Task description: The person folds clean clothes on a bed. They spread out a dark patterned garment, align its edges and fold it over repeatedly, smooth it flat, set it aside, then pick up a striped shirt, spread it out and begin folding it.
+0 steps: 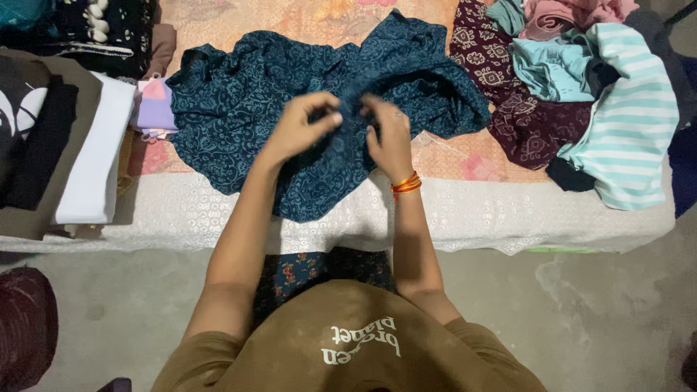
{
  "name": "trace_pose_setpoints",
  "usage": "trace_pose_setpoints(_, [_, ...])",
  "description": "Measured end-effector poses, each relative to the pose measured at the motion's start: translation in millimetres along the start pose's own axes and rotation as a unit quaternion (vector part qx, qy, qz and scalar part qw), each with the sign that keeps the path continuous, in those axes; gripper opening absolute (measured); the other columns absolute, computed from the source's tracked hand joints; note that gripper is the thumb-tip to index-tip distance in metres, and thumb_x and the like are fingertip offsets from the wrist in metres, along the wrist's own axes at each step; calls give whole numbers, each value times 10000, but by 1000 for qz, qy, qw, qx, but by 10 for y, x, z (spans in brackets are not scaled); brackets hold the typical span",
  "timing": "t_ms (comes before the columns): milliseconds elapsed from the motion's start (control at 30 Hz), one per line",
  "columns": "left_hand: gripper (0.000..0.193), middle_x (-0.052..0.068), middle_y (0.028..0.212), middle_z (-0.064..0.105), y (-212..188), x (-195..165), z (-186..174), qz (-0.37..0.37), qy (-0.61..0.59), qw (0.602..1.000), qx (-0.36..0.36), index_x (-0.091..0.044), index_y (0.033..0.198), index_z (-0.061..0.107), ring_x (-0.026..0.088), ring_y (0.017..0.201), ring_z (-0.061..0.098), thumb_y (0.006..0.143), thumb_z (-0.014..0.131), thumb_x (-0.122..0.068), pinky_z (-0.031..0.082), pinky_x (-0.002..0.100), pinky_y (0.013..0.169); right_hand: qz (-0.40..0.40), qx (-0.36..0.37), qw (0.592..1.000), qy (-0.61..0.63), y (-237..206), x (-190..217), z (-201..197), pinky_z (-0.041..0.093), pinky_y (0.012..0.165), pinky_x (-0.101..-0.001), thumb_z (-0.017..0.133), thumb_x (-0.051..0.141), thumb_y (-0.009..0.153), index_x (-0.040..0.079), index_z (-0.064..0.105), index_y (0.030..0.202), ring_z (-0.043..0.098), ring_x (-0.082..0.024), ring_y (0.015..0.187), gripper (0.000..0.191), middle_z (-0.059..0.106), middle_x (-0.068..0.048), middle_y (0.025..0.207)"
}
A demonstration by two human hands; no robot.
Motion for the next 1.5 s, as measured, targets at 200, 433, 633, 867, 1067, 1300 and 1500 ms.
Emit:
trace_pose_setpoints(200, [322, 121, 1159, 720, -135, -309, 355, 60, 195, 956, 212, -61, 1136, 741, 335, 1119, 649, 815, 743, -42, 473, 432, 1018, -85, -105, 982, -134, -20, 61, -163, 234, 1209, -526, 604, -74, 759, 132, 732, 1176, 372, -387, 1444, 483, 458, -205, 1536])
trace_pose_setpoints(433, [312, 126, 1284, 673, -200, -399, 364, 42, 337, 930, 141, -163, 971, 820, 348, 1226, 560, 789, 686, 54, 443, 433, 1032, -57, -159, 969, -179, -270, -472, -193, 145, 1260, -595, 556, -119, 724, 66, 649, 778, 576, -306, 1283, 215, 731, -83, 1130])
trace_pose_setpoints(633, [258, 107, 1119, 678, -238, -504, 370, 68, 499, 864, 3, -132, 953, 762, 322, 1086, 586, 750, 708, 17, 447, 433, 885, -45, -280, 938, -201, -480, -842, -417, 380, 1153, -541, 512, -98, 698, 5, 613, 744, 683, -304, 825, 152, 694, -136, 803])
trace_pose_setpoints(867, [175, 118, 914, 684, -145, -601, 371, 69, 520, 849, -63, -75, 937, 700, 333, 930, 597, 771, 711, -18, 444, 468, 824, 35, -283, 955, -78, -526, -580, -592, 542, 801, -372, 479, -42, 806, 19, 684, 913, 707, -273, 827, 239, 727, -118, 890])
trace_pose_setpoints(1067, [192, 201, 872, 656, -158, -595, 185, 14, 424, 898, -122, -11, 952, 640, 405, 876, 627, 764, 642, 28, 477, 504, 813, -43, -164, 982, -79, -218, -108, -737, 436, 1041, -434, 574, 63, 977, 24, 697, 1168, 625, -303, 1169, 231, 705, -140, 1191])
trace_pose_setpoints(1300, [234, 218, 911, 640, -232, -529, 364, 60, 257, 957, -124, 26, 928, 582, 430, 930, 639, 696, 554, 47, 509, 470, 803, -71, 42, 990, -116, 223, 27, 113, 55, 1191, -708, 569, 153, 974, 144, 744, 1101, 568, -282, 1339, 216, 713, -19, 1265])
trace_pose_setpoints(1500, [112, 131, 818, 615, -368, -335, 234, 53, 58, 992, -98, 9, 804, 461, 278, 806, 624, 722, 537, 19, 497, 356, 740, 106, 105, 935, -320, 223, -641, 317, -40, 1072, -817, 495, 508, 1020, 118, 716, 1179, 496, -331, 1355, 476, 657, -61, 1338])
Point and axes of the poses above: each hand's wrist, its own y-axis towards the middle knuckle, its own z-axis out of the palm, x = y × z, the point moved 1 cm from there along y, towards the middle knuckle
